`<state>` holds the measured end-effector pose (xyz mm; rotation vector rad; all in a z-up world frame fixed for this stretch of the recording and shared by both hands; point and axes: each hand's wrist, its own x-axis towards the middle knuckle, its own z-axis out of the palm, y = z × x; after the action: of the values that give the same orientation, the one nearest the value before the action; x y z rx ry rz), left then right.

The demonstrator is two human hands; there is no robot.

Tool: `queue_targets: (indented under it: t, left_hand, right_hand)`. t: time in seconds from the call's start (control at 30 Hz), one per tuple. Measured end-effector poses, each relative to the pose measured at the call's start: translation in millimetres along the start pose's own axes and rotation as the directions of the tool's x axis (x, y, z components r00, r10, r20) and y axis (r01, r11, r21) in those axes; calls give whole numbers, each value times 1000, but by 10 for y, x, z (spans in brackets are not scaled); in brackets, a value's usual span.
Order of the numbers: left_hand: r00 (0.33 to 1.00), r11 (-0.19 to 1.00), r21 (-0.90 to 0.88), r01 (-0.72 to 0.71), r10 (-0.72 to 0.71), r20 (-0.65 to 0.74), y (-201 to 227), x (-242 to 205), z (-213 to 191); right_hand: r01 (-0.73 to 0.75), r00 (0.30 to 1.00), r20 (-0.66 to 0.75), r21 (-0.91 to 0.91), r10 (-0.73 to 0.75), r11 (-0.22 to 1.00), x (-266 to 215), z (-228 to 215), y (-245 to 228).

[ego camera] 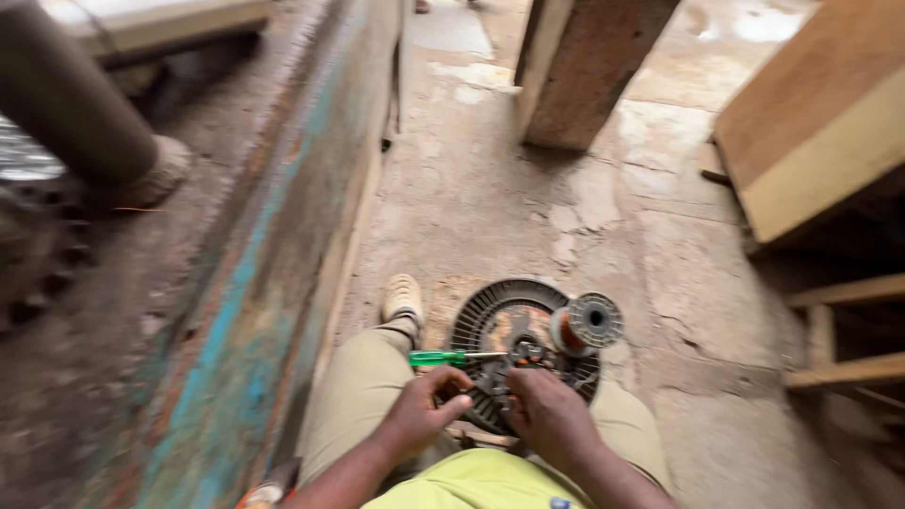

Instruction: The person sits on the floor and uses a green screwdriver to manipulate copper wires on a motor stator. They repeatedly adjust and tighten the windings while holding the component steady with their other hand.

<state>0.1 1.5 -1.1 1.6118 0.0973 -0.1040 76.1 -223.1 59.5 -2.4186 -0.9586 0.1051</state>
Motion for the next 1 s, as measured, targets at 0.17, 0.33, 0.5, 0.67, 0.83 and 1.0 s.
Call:
queue_targets:
  t: [0.17, 0.33, 0.5, 0.67, 0.83, 1.0]
  left_hand:
    - [1000, 999, -30, 26, -25, 8, 21, -4, 15]
    - [997, 997, 33, 71, -72, 27, 150, -46, 2]
    - [997, 996, 48, 75, -75, 11, 160, -15, -3]
    - [998, 997, 51, 64, -64, 6, 124, -24, 2]
    - [998, 994, 84, 63, -62, -15, 89, -13, 12]
    - [999, 995, 92, 34, -35, 9, 162, -19, 29]
  right_hand:
    - [256, 964, -59, -62, -260, 965, -30, -83, -10]
    - [142, 990, -22, -6, -142, 990, -61, -50, -14]
    - [77, 996, -58, 28, -75, 997, -110, 33, 88]
    - [156, 986, -68, 26, -154, 987, -117, 40, 113]
    - [289, 957, 32, -136, -287, 948, -108, 41, 106]
    - [349, 937, 80, -172, -340, 921, -59, 5, 94]
